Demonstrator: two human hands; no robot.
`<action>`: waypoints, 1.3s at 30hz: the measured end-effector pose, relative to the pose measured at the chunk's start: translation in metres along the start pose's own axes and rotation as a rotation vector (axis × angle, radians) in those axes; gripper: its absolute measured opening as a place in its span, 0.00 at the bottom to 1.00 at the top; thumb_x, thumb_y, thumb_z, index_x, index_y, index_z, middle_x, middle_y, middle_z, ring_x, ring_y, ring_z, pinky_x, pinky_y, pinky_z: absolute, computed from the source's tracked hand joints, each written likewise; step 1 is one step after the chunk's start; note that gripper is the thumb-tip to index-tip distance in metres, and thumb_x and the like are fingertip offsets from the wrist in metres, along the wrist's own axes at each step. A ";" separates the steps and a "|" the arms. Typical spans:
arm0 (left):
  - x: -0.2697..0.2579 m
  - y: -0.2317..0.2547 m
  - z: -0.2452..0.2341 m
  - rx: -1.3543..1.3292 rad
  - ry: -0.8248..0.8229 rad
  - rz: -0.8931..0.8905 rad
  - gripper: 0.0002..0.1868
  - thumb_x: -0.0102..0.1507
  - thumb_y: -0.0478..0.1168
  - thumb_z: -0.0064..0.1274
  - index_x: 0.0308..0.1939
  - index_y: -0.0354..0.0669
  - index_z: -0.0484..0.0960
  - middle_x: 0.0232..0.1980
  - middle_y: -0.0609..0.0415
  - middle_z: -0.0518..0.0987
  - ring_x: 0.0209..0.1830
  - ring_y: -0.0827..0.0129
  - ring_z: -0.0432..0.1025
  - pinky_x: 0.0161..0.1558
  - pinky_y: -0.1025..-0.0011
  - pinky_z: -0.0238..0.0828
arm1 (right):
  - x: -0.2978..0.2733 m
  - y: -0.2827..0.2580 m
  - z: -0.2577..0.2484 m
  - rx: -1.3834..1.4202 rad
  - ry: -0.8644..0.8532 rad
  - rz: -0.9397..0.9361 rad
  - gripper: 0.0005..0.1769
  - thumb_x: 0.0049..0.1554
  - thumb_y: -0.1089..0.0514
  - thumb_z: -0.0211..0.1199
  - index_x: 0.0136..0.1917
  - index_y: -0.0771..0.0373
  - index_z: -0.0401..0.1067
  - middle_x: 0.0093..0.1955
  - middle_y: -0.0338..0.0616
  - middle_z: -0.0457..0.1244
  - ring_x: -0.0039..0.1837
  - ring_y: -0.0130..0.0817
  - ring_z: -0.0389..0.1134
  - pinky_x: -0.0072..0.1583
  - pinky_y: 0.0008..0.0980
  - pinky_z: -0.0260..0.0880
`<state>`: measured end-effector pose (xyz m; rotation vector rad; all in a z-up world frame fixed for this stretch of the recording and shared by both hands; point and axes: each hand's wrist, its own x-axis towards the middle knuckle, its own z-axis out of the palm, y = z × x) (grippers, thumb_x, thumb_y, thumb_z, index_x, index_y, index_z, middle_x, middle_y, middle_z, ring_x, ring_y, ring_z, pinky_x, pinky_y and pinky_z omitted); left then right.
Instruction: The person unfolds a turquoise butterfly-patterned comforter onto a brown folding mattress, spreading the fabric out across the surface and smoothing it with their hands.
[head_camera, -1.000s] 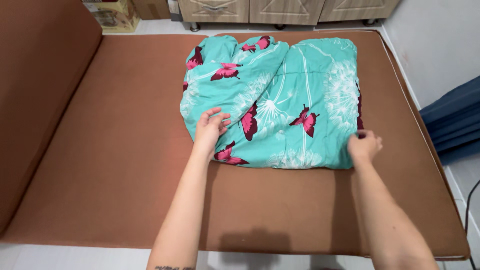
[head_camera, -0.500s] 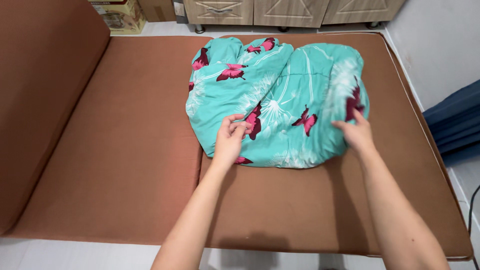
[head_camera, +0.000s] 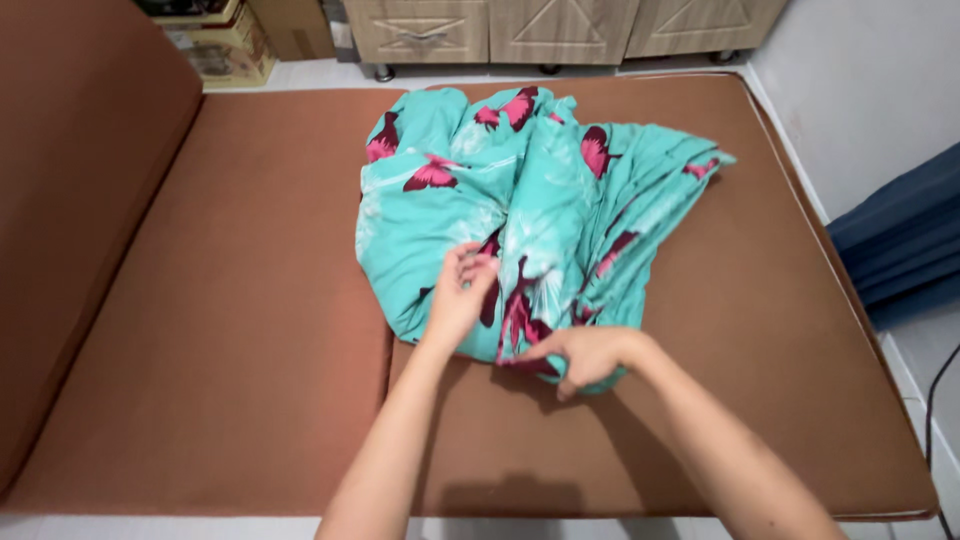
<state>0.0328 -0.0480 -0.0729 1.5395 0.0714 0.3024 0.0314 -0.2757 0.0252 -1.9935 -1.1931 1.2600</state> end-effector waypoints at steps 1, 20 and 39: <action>-0.001 -0.004 0.005 -0.001 -0.006 0.005 0.28 0.65 0.42 0.59 0.65 0.34 0.68 0.54 0.45 0.79 0.52 0.67 0.73 0.55 0.69 0.72 | 0.000 -0.002 0.000 -0.001 0.007 0.002 0.50 0.43 0.62 0.72 0.77 0.43 0.61 0.73 0.41 0.64 0.72 0.30 0.64 0.70 0.30 0.63; -0.002 0.037 0.068 -0.253 -0.207 -0.276 0.35 0.51 0.26 0.44 0.64 0.31 0.77 0.43 0.53 0.82 0.34 0.76 0.71 0.37 0.79 0.67 | -0.074 0.067 -0.045 0.637 0.620 -0.005 0.26 0.58 0.46 0.65 0.59 0.69 0.80 0.53 0.43 0.74 0.54 0.32 0.72 0.55 0.37 0.74; -0.040 0.098 0.003 0.024 -0.520 -0.465 0.22 0.67 0.50 0.50 0.53 0.37 0.88 0.42 0.56 0.82 0.40 0.76 0.73 0.45 0.75 0.72 | -0.003 0.115 -0.044 1.513 0.833 0.082 0.33 0.51 0.54 0.70 0.65 0.72 0.68 0.56 0.53 0.68 0.51 0.42 0.73 0.57 0.44 0.77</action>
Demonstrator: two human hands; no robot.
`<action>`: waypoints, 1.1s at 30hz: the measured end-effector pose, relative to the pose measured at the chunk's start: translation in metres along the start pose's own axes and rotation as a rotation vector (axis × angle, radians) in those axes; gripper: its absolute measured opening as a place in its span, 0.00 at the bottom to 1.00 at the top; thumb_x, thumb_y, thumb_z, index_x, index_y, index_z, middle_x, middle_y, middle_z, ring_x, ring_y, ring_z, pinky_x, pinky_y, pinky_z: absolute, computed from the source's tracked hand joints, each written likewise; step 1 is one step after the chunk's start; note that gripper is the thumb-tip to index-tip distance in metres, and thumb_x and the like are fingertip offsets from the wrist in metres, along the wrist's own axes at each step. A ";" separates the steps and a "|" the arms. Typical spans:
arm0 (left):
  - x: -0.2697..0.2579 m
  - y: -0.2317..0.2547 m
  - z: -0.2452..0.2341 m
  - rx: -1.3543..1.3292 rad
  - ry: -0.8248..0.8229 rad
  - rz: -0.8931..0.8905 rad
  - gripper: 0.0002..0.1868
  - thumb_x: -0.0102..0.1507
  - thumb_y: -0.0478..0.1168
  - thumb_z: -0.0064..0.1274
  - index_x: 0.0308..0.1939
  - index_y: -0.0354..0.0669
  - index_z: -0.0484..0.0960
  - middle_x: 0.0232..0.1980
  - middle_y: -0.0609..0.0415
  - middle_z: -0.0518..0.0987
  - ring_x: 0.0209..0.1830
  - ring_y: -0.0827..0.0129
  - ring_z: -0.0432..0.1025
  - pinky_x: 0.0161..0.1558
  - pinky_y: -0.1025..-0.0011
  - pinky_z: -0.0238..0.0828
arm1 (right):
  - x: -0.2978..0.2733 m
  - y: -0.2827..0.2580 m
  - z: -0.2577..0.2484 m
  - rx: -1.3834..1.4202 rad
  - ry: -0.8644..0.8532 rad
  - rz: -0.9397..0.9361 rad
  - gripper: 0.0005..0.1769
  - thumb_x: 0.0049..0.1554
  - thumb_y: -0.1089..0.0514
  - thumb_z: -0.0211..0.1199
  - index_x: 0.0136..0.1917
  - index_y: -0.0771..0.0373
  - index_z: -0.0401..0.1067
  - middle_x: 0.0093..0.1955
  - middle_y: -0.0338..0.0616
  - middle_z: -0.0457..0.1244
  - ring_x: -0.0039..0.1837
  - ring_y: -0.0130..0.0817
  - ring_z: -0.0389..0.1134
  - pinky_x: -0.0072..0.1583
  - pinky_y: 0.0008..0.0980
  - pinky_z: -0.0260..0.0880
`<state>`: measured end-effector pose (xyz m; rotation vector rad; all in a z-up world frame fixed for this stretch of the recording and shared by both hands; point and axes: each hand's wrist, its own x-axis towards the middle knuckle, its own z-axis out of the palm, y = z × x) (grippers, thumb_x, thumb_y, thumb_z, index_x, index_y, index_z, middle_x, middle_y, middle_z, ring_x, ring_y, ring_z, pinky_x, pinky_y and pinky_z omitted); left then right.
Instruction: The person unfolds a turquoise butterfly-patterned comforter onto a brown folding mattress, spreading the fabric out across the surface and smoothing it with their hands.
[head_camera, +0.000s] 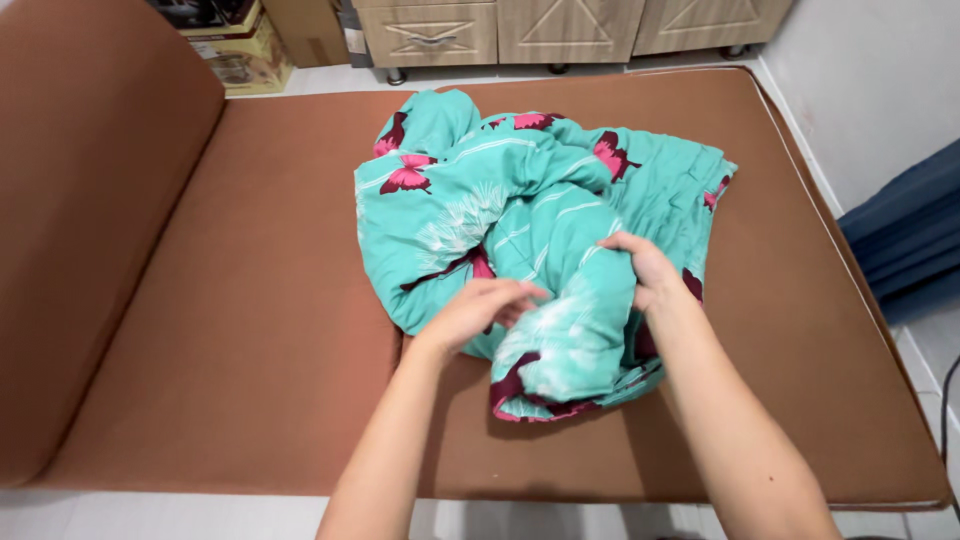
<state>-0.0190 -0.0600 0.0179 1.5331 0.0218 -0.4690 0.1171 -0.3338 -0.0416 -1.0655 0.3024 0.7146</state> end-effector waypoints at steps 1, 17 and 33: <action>0.000 -0.001 -0.010 0.002 0.004 0.003 0.22 0.67 0.50 0.50 0.53 0.37 0.88 0.42 0.56 0.82 0.40 0.76 0.73 0.45 0.75 0.72 | -0.003 -0.003 0.010 0.051 -0.002 0.002 0.26 0.50 0.55 0.66 0.59 0.70 0.69 0.50 0.52 0.69 0.47 0.43 0.73 0.53 0.44 0.77; -0.054 -0.020 -0.092 0.126 0.796 -0.001 0.66 0.50 0.66 0.63 0.80 0.44 0.43 0.76 0.41 0.62 0.70 0.44 0.65 0.62 0.55 0.65 | -0.066 0.144 0.194 -1.213 -0.957 -0.259 0.50 0.49 0.49 0.68 0.81 0.60 0.53 0.69 0.51 0.64 0.69 0.39 0.65 0.68 0.35 0.63; -0.031 -0.087 -0.019 0.791 0.779 -0.024 0.78 0.43 0.57 0.76 0.80 0.48 0.32 0.81 0.27 0.33 0.77 0.29 0.46 0.63 0.46 0.64 | 0.057 0.056 0.015 -1.542 0.060 -0.236 0.42 0.43 0.40 0.76 0.67 0.58 0.75 0.61 0.53 0.70 0.60 0.45 0.74 0.64 0.40 0.72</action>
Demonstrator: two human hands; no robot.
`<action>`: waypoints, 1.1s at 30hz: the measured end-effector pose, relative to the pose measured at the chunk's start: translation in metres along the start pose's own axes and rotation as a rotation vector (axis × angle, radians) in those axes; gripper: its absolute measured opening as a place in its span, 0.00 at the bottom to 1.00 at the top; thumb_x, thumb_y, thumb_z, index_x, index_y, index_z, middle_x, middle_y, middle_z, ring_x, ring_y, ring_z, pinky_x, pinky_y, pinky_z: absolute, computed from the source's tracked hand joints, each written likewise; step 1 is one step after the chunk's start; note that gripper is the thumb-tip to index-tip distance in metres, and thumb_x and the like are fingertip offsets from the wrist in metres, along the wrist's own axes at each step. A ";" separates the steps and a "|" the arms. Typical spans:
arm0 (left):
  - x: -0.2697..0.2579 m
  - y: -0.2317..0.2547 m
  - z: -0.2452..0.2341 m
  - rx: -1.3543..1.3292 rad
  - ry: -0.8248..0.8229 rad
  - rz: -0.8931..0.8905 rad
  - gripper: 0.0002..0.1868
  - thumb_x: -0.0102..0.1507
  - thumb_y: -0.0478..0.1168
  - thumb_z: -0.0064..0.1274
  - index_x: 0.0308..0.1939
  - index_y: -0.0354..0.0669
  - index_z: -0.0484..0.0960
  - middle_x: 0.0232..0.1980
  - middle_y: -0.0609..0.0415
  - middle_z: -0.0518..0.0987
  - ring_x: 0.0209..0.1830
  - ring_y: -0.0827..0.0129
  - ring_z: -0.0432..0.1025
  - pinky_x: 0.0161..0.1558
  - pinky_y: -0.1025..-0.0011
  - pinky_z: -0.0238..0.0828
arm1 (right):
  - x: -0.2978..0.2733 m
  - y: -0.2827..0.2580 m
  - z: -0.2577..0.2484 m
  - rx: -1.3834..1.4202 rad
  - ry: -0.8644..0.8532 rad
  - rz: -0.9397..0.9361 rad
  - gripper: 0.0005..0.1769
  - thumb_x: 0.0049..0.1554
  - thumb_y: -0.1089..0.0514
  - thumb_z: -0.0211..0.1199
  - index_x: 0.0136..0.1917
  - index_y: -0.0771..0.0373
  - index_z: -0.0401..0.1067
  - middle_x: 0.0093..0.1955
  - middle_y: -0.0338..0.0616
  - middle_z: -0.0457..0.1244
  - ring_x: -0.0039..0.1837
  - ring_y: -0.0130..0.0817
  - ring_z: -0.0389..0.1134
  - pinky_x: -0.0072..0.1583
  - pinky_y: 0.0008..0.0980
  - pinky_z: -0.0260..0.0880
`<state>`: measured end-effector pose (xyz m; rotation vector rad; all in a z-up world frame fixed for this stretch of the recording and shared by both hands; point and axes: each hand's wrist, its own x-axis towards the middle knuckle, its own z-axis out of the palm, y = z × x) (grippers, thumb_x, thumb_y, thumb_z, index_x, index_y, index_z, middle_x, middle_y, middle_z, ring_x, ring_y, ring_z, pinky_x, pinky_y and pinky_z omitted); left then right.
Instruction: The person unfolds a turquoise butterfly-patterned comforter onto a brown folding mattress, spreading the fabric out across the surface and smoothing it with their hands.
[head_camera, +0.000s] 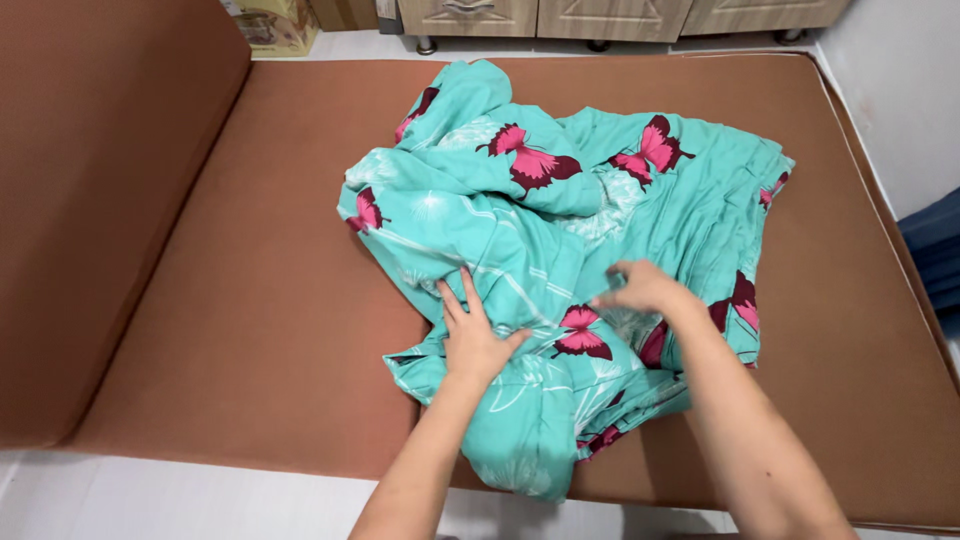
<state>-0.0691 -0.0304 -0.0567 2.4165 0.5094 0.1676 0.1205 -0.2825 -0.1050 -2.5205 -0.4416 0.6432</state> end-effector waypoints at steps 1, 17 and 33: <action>0.001 -0.001 0.002 -0.003 -0.002 0.000 0.78 0.43 0.57 0.76 0.80 0.48 0.32 0.81 0.27 0.33 0.77 0.29 0.46 0.63 0.46 0.64 | 0.000 0.006 0.010 -0.076 0.031 -0.010 0.54 0.41 0.36 0.81 0.73 0.60 0.63 0.65 0.60 0.63 0.64 0.54 0.68 0.63 0.43 0.68; 0.030 -0.015 -0.021 -0.232 0.246 0.153 0.40 0.53 0.27 0.56 0.70 0.47 0.70 0.61 0.40 0.69 0.59 0.43 0.70 0.57 0.58 0.70 | 0.011 0.041 0.049 0.337 0.217 0.092 0.13 0.52 0.51 0.73 0.43 0.63 0.81 0.37 0.49 0.72 0.39 0.40 0.71 0.45 0.40 0.72; 0.046 -0.014 -0.065 -0.394 0.798 0.276 0.22 0.60 0.24 0.49 0.59 0.35 0.78 0.56 0.44 0.75 0.58 0.48 0.73 0.60 0.61 0.70 | -0.130 0.087 -0.212 1.842 0.458 -0.538 0.14 0.70 0.54 0.56 0.57 0.67 0.74 0.67 0.53 0.68 0.75 0.50 0.67 0.82 0.57 0.57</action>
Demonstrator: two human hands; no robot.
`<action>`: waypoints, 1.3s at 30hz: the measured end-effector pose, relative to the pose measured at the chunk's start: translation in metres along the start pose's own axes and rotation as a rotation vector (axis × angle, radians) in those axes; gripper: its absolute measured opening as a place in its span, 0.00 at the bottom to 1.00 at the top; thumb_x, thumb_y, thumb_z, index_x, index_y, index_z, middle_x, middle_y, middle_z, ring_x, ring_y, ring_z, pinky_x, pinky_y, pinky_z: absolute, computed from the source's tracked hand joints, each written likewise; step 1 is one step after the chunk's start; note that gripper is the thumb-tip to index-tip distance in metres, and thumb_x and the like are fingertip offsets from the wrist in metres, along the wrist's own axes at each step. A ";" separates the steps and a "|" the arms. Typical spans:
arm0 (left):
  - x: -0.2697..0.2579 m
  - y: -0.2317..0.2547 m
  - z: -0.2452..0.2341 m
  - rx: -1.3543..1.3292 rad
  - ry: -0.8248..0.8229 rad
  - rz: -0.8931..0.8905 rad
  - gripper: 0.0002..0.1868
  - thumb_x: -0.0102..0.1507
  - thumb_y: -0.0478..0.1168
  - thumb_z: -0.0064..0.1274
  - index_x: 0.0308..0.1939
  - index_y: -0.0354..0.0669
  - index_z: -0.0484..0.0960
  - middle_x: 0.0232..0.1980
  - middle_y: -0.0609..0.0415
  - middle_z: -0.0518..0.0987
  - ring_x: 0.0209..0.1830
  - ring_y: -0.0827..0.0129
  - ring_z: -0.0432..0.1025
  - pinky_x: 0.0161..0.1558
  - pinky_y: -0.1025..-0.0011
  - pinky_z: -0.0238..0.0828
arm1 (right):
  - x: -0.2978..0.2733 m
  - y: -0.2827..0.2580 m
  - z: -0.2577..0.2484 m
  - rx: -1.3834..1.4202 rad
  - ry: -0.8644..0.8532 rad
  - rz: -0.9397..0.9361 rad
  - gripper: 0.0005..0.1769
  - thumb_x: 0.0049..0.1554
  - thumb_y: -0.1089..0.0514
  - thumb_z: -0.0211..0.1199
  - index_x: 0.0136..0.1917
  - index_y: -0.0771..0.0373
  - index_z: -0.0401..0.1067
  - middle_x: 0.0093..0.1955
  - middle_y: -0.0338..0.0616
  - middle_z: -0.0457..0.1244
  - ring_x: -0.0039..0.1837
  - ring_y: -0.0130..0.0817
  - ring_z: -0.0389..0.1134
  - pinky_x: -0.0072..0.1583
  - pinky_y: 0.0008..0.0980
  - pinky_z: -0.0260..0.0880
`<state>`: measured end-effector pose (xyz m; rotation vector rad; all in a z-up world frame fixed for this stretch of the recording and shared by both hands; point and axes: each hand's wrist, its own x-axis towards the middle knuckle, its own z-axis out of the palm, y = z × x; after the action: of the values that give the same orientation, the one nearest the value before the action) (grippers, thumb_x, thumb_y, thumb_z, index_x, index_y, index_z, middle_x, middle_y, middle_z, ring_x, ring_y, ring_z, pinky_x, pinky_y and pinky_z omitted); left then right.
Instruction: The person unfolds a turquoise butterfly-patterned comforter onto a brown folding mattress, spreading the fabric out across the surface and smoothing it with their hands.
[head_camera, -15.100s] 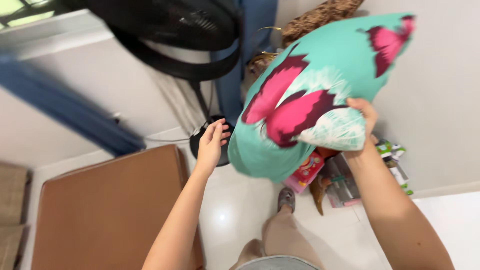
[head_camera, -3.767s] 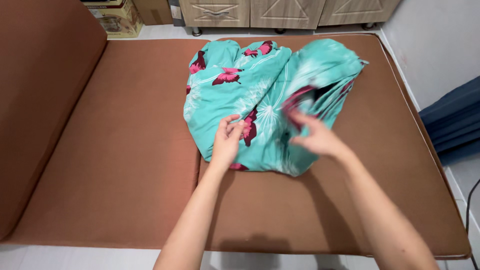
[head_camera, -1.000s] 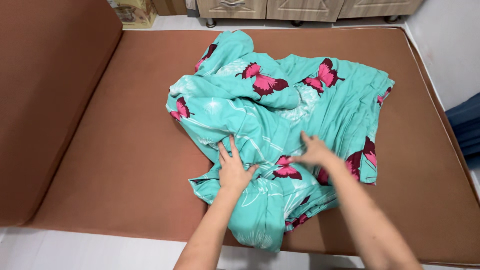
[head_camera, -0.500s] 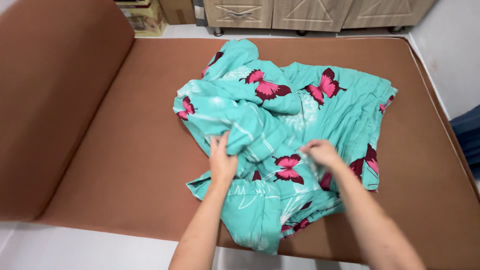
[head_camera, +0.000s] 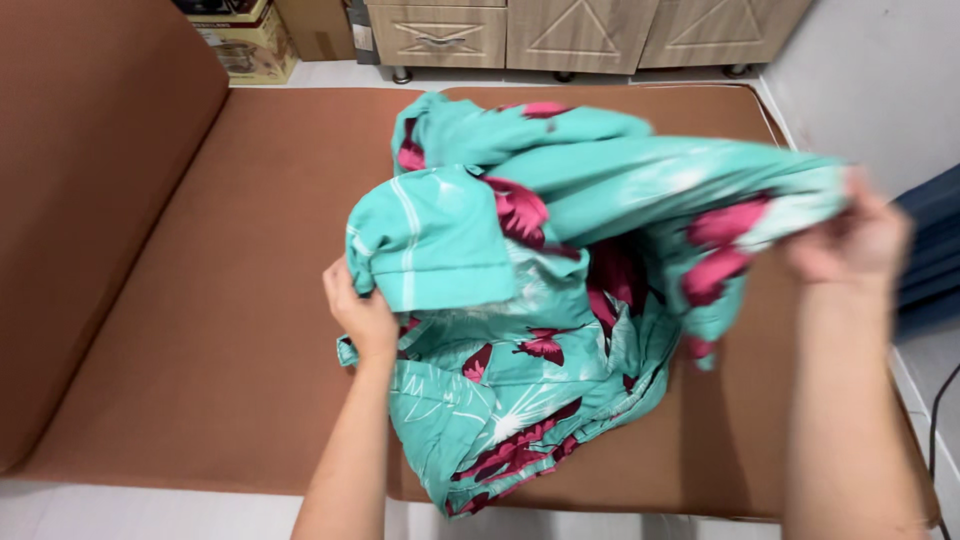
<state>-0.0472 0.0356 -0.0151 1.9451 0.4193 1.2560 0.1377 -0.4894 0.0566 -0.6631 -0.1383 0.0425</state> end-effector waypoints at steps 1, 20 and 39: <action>0.000 -0.003 -0.002 0.000 -0.003 0.000 0.22 0.60 0.24 0.49 0.59 0.35 0.78 0.56 0.44 0.75 0.58 0.48 0.73 0.60 0.61 0.70 | -0.002 -0.020 -0.007 0.016 -0.021 -0.041 0.15 0.71 0.54 0.54 0.59 0.67 0.73 0.69 0.53 0.67 0.75 0.50 0.66 0.81 0.56 0.56; -0.015 0.022 0.042 0.040 -0.280 0.051 0.30 0.67 0.37 0.53 0.74 0.41 0.65 0.77 0.32 0.58 0.78 0.39 0.57 0.76 0.52 0.55 | 0.008 0.060 -0.063 -1.651 0.180 -0.614 0.31 0.55 0.55 0.81 0.67 0.66 0.74 0.67 0.55 0.65 0.69 0.47 0.67 0.70 0.42 0.66; -0.143 0.042 0.082 0.754 -1.382 0.289 0.55 0.50 0.48 0.69 0.77 0.64 0.55 0.82 0.42 0.43 0.79 0.38 0.46 0.64 0.30 0.56 | -0.062 0.250 -0.035 -2.158 -0.303 0.161 0.49 0.46 0.44 0.75 0.75 0.52 0.57 0.65 0.54 0.65 0.69 0.55 0.64 0.76 0.57 0.55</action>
<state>-0.0465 -0.1164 -0.0909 3.0132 -0.1699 -0.4130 0.0826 -0.3192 -0.1323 -2.8284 -0.4171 0.1504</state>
